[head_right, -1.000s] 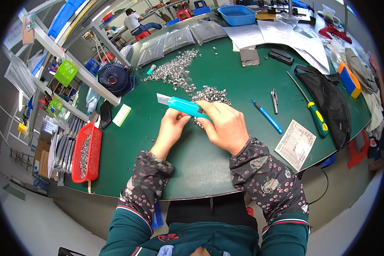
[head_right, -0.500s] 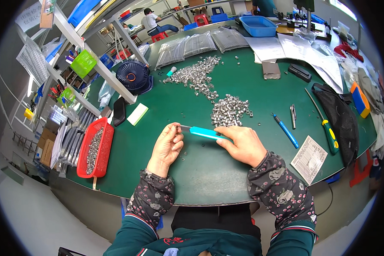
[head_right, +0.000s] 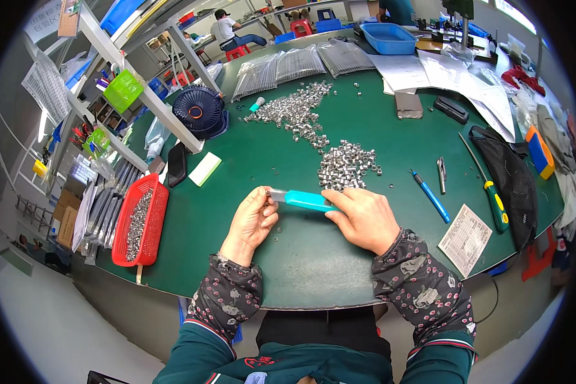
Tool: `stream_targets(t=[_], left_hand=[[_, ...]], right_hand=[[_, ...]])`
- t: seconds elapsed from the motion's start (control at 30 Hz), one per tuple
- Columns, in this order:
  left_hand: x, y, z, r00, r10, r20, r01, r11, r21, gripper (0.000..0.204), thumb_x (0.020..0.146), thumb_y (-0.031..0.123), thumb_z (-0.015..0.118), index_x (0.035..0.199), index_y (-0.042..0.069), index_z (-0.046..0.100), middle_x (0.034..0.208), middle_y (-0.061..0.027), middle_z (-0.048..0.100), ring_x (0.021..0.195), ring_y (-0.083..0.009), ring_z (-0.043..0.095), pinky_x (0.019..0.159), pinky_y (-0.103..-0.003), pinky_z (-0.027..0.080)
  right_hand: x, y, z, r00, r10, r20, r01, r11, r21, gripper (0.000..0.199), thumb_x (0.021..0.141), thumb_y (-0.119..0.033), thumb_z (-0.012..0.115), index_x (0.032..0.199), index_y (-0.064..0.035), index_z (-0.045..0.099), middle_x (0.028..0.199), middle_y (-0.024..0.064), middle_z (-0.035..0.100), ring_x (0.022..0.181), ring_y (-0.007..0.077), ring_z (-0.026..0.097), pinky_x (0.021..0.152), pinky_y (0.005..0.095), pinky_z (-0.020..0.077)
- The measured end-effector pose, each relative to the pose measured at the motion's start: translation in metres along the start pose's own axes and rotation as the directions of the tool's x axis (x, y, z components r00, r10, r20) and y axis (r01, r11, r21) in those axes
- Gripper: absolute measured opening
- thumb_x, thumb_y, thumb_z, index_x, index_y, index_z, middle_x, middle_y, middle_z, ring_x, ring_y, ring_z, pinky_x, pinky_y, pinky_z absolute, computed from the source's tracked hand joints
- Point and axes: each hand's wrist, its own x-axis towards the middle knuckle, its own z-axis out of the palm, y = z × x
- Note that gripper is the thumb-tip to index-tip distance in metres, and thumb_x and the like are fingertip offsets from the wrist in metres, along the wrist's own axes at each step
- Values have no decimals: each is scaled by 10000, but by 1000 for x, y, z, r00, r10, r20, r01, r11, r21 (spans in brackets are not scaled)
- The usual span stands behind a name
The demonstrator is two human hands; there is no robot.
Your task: Using a utility knife to scrape or clean small metal components at a workbench.
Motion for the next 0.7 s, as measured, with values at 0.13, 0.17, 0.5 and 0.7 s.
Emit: stream_targets(t=[0.13, 0.17, 0.5, 0.7], left_hand=[[-3, 2, 5, 1000, 15, -6, -15, 1000, 9, 166, 927, 211, 501, 970, 62, 560, 792, -26, 522, 566, -61, 397, 421, -166, 300], [-3, 3, 4, 1000, 18, -9, -18, 1000, 10, 166, 927, 211, 501, 970, 62, 560, 792, -26, 522, 566, -61, 397, 421, -166, 300], [-3, 4, 10, 992, 116, -39, -109, 983, 151, 168, 896, 117, 545, 1049, 48, 539, 880, -42, 556, 590, -43, 430, 424, -154, 317], [-1, 3, 3, 992, 126, -29, -119, 979, 165, 179, 875, 89, 572, 1046, 44, 545, 891, -35, 547, 598, -49, 425, 429, -159, 321]], right_hand=[[3, 3, -1, 991, 13, -134, -3, 997, 76, 313, 756, -140, 636, 1060, -97, 576, 757, 87, 574, 698, 277, 574, 606, 368, 465], [2, 3, -1, 992, 23, -121, -15, 997, 70, 314, 757, -140, 636, 1061, -94, 574, 751, 88, 569, 694, 278, 572, 605, 370, 463], [1, 3, -1, 998, 24, -62, -21, 999, 50, 308, 772, -158, 628, 1066, -97, 564, 741, 93, 540, 689, 289, 559, 594, 387, 452], [0, 3, -1, 1000, 28, 3, -28, 998, 62, 297, 777, -178, 625, 1057, -93, 571, 765, 100, 563, 703, 294, 574, 604, 389, 457]])
